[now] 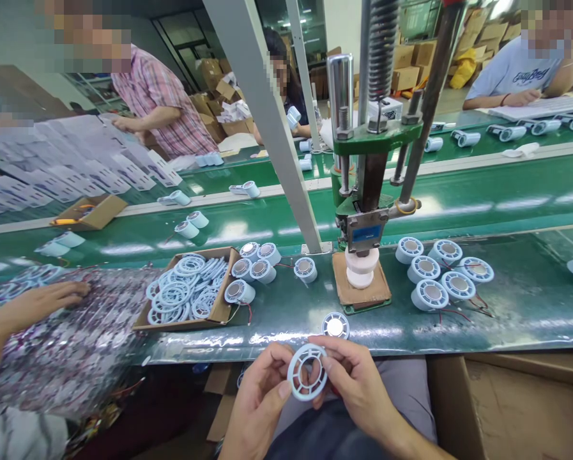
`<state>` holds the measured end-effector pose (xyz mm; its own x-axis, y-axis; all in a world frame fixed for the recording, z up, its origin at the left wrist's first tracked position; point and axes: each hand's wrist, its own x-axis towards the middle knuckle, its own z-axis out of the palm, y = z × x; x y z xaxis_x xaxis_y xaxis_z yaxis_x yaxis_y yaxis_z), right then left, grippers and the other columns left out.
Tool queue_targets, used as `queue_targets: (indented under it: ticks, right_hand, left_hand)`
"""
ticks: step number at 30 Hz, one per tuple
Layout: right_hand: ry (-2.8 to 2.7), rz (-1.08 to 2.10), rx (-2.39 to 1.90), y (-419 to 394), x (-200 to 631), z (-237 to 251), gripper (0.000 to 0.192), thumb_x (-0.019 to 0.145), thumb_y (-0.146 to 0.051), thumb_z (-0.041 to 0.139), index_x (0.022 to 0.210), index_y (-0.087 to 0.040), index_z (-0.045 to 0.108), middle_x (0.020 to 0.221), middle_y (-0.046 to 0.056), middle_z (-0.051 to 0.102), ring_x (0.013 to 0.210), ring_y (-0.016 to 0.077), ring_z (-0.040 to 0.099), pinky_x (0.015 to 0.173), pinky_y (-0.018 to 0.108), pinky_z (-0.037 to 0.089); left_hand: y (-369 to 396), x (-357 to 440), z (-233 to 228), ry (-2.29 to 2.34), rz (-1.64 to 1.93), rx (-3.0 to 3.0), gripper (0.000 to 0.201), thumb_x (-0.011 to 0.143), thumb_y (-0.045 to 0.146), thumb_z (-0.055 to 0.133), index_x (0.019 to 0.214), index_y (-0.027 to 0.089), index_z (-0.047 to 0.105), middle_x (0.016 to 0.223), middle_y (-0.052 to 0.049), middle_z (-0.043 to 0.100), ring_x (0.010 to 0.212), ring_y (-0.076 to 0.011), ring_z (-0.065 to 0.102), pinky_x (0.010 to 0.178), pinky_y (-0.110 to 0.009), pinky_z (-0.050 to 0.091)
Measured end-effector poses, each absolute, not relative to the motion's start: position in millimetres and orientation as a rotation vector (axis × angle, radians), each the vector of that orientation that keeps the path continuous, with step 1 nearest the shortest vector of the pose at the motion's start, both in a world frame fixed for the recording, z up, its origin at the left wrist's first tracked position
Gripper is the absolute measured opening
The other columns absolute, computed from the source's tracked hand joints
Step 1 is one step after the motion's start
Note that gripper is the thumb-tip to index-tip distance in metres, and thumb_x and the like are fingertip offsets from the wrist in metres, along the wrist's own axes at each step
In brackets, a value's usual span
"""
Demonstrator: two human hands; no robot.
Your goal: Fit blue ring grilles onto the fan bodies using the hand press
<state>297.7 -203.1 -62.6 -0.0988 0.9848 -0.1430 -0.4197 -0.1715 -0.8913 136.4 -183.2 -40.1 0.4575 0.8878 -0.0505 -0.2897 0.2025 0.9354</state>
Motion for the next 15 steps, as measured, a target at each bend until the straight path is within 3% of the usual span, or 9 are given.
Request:
queue_targets:
  ticks: [5, 10, 13, 15]
  right_hand:
    - [-1.210, 1.399, -1.132, -206, 299, -59, 0.039, 0.096, -0.045, 0.056, 0.119, -0.019, 0.074, 0.078, 0.006, 0.075, 0.060, 0.0145, 0.069, 0.057, 0.024, 0.060]
    - [-1.667, 1.124, -1.327, -211, 321, -71, 0.036, 0.092, -0.033, 0.058, 0.125, -0.023, 0.070, 0.087, 0.005, 0.078, 0.068, 0.0166, 0.072, 0.062, 0.024, 0.061]
    - [-1.601, 0.926, -1.441, -209, 342, -78, 0.032, 0.096, -0.037, 0.054, 0.120, -0.022, 0.070, 0.084, 0.005, 0.077, 0.058, 0.0135, 0.069, 0.051, 0.019, 0.056]
    - [-1.566, 0.766, -1.497, -203, 350, -80, 0.030, 0.096, -0.038, 0.054, 0.115, -0.021, 0.070, 0.079, 0.004, 0.076, 0.052, 0.0124, 0.065, 0.048, 0.019, 0.055]
  left_hand:
    - [-185, 128, -46, 0.911, 0.884, 1.136, 0.034, 0.088, 0.050, 0.068, 0.082, 0.017, 0.059, 0.072, 0.000, 0.061, 0.066, -0.0141, 0.058, 0.063, -0.024, 0.048]
    - [-186, 79, -114, 1.265, 0.479, 0.942, 0.047, 0.065, 0.053, 0.086, 0.075, 0.017, 0.058, 0.061, 0.004, 0.060, 0.050, -0.0125, 0.055, 0.048, -0.025, 0.047]
    - [-181, 38, -167, 1.559, 0.470, 0.825, 0.034, 0.078, 0.041, 0.081, 0.078, 0.015, 0.060, 0.060, 0.005, 0.058, 0.048, -0.0105, 0.054, 0.045, -0.023, 0.046]
    - [-175, 13, -195, 1.742, 0.496, 0.737, 0.023, 0.092, 0.036, 0.069, 0.094, 0.013, 0.064, 0.079, 0.001, 0.065, 0.061, -0.0116, 0.062, 0.056, -0.025, 0.053]
